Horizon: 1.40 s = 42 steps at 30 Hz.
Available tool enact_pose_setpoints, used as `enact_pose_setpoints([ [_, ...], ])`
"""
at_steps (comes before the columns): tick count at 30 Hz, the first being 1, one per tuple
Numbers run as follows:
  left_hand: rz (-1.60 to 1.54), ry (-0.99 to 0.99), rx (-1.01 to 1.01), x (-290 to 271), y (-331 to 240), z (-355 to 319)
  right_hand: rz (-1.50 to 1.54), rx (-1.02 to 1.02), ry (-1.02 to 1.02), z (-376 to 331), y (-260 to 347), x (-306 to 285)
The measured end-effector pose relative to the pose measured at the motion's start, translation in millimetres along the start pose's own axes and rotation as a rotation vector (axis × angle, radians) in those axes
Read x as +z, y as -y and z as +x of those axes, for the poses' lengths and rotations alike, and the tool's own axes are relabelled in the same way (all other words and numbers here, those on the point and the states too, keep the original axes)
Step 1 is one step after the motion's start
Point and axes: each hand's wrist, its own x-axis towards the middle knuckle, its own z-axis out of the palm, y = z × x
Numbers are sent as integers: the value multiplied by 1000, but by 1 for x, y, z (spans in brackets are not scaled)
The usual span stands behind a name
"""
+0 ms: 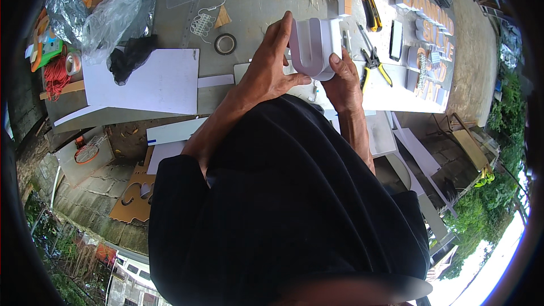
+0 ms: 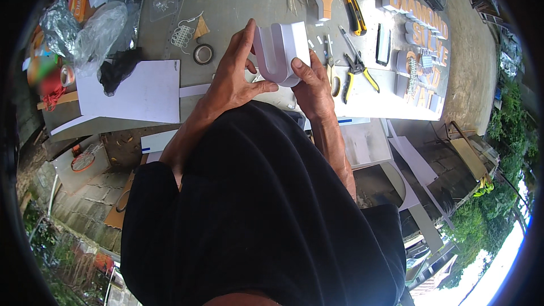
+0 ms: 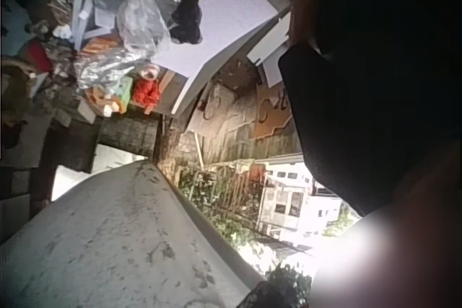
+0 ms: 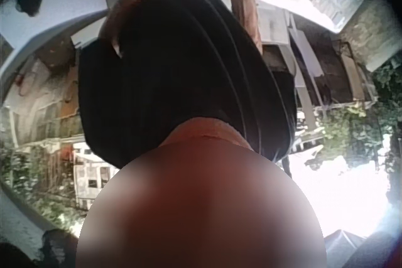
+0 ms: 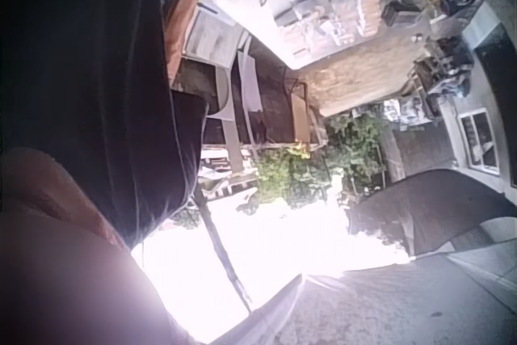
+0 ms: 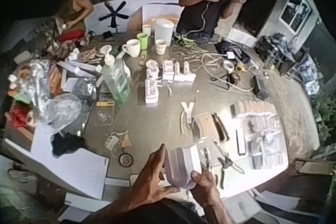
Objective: Assembling LED lighting components and wiring into sign letters on a workshop table.
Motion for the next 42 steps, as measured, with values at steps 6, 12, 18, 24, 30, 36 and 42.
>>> enact_pose_setpoints([
  [6,-722,262,-152,13,13,-3,-376,-92,-130,1,-6,0],
  [12,-432,47,-121,17,13,-1,-187,-116,-88,6,-2,6],
  [18,-822,-49,-413,-16,31,2,-17,-30,-10,13,4,-15],
  [24,-1047,-104,-484,-20,28,9,103,141,50,15,-28,-11],
  [30,-1087,-108,-440,-23,39,8,162,184,97,21,-33,-15],
  [36,-1023,-317,-395,-7,39,13,133,260,197,16,-36,0],
  [42,-933,-458,-276,9,37,18,149,271,270,19,-34,9],
])
